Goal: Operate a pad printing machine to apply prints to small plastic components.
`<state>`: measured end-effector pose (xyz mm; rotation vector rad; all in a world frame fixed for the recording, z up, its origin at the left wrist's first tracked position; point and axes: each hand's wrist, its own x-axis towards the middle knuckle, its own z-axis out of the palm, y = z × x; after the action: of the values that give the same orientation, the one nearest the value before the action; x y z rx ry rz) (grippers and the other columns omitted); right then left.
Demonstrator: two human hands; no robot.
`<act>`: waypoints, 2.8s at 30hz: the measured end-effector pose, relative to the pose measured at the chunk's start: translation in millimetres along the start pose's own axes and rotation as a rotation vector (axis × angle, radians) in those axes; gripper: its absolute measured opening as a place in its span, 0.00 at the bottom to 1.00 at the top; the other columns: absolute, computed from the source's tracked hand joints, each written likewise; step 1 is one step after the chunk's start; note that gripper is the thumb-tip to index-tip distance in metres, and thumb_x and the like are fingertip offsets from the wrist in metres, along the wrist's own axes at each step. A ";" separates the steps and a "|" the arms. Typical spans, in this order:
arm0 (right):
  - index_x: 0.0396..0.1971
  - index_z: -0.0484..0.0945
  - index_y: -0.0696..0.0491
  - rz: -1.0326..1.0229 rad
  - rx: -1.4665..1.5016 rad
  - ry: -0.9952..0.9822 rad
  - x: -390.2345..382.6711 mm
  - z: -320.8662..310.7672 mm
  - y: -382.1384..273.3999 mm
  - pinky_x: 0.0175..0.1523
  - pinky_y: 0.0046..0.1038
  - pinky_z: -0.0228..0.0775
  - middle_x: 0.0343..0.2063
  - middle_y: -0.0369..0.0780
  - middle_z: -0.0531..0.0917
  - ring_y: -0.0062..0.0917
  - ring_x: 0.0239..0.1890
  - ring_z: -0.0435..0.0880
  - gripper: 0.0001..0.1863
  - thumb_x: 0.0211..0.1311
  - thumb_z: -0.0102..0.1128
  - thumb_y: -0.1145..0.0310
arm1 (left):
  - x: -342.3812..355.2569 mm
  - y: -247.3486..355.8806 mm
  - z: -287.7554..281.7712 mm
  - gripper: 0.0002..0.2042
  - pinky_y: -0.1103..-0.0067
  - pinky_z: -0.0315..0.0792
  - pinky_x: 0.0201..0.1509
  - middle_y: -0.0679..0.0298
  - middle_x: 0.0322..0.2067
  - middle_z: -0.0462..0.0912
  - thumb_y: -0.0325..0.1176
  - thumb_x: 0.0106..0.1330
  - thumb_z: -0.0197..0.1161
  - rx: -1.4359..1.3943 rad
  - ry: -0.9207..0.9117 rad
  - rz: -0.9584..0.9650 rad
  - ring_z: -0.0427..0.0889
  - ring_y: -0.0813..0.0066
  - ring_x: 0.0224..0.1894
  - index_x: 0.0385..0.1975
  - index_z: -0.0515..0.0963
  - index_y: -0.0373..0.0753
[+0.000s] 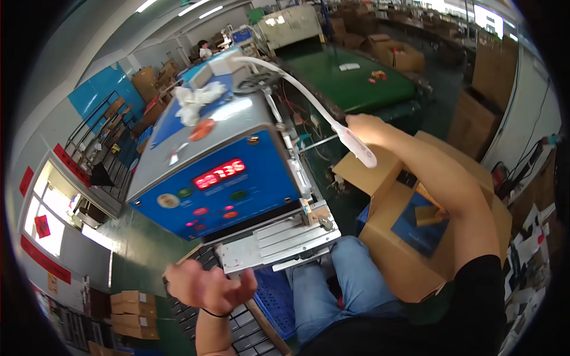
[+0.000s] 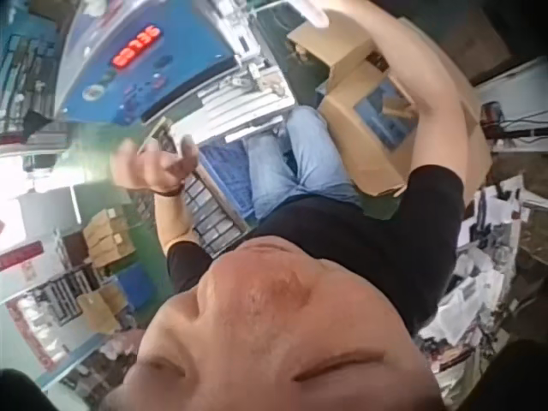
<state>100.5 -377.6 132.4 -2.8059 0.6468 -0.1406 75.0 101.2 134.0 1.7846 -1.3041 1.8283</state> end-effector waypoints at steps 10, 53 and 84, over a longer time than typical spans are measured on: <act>0.45 0.85 0.59 -0.343 0.553 -0.329 37.9 -11.4 35.5 0.35 0.39 0.75 0.34 0.45 0.88 0.37 0.30 0.84 0.33 0.79 0.48 0.40 | 78.2 -36.4 48.5 0.49 0.47 0.62 0.78 0.45 0.75 0.65 0.70 0.63 0.68 -0.059 0.006 -0.157 0.65 0.42 0.75 0.76 0.66 0.39; 0.58 0.80 0.51 -0.526 0.258 0.191 174.6 153.7 -19.1 0.54 0.46 0.76 0.46 0.43 0.88 0.43 0.49 0.86 0.19 0.68 0.62 0.68 | 65.4 -39.6 48.2 0.44 0.38 0.65 0.75 0.46 0.78 0.58 0.74 0.71 0.45 0.197 -0.072 -0.110 0.58 0.32 0.79 0.80 0.56 0.50; 0.53 0.77 0.59 -0.139 1.125 0.456 -244.6 259.7 -24.6 0.47 0.22 0.76 0.42 0.39 0.81 0.22 0.40 0.82 0.12 0.71 0.58 0.80 | 97.7 -18.0 18.1 0.40 0.54 0.63 0.72 0.48 0.75 0.68 0.45 0.57 0.76 -0.225 -0.027 -0.236 0.67 0.44 0.75 0.72 0.71 0.39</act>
<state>-69.4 -189.2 -119.5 -1.7095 0.2852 -0.8755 80.1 60.5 226.3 1.7611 -1.1975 1.4769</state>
